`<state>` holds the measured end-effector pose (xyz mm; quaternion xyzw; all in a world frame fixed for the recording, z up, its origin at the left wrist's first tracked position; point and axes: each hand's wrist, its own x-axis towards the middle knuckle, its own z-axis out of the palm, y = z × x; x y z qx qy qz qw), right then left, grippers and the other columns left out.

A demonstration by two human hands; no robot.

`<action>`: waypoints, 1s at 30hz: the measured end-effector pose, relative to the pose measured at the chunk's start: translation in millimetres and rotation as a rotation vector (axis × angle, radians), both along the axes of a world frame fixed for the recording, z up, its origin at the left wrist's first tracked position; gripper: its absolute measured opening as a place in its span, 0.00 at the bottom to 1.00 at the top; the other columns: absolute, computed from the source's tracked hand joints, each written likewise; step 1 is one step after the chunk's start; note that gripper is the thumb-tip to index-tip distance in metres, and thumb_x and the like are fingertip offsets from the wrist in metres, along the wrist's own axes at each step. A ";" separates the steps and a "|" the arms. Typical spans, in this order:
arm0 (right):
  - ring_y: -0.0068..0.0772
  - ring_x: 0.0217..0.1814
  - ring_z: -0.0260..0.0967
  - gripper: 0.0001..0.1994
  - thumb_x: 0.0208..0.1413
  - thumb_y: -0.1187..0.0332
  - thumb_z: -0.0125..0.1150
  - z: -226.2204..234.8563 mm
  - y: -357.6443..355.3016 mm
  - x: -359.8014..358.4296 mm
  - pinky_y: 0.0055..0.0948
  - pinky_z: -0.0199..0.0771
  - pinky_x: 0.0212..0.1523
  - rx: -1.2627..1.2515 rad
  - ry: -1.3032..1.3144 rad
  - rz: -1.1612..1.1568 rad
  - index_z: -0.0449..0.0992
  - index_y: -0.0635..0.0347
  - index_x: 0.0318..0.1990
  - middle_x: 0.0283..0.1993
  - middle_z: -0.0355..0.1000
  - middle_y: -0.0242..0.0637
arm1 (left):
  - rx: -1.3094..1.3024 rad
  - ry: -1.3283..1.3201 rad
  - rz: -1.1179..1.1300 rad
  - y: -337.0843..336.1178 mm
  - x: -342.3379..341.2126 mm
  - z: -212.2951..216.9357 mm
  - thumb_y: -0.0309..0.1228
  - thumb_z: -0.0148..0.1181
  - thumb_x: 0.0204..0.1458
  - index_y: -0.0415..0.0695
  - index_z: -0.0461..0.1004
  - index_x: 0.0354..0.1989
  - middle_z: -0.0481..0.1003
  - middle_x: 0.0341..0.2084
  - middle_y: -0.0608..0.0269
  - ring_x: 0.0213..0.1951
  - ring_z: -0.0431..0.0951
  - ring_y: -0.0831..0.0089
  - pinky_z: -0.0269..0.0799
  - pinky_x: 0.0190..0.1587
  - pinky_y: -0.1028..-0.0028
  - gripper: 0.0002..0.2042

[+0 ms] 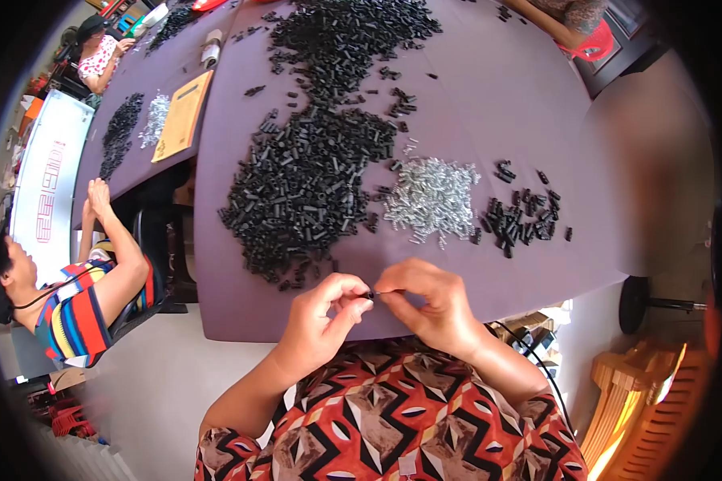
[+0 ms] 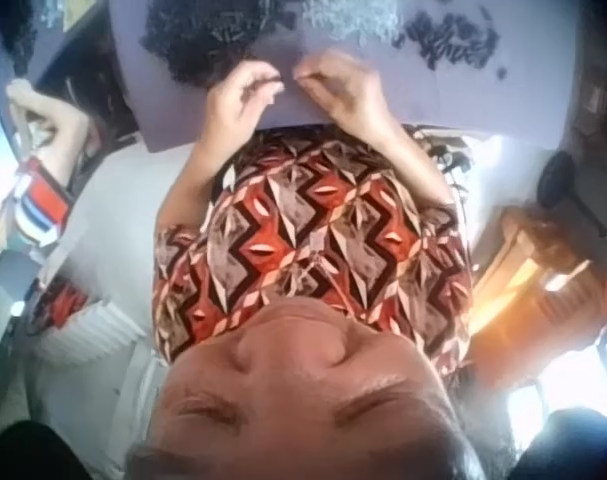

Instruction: Manually assembling small clear and black plastic components at a workshop table.

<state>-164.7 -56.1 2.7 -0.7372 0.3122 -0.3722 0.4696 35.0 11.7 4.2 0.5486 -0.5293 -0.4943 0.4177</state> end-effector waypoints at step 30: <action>0.48 0.34 0.75 0.10 0.50 0.72 0.69 -21.8 -18.8 68.8 0.43 0.77 0.35 -0.439 0.468 0.015 0.76 0.59 0.39 0.34 0.71 0.41 | 0.003 0.271 0.290 33.5 21.5 -32.3 0.18 0.60 0.61 0.33 0.75 0.46 0.81 0.38 0.55 0.38 0.82 0.72 0.81 0.43 0.72 0.07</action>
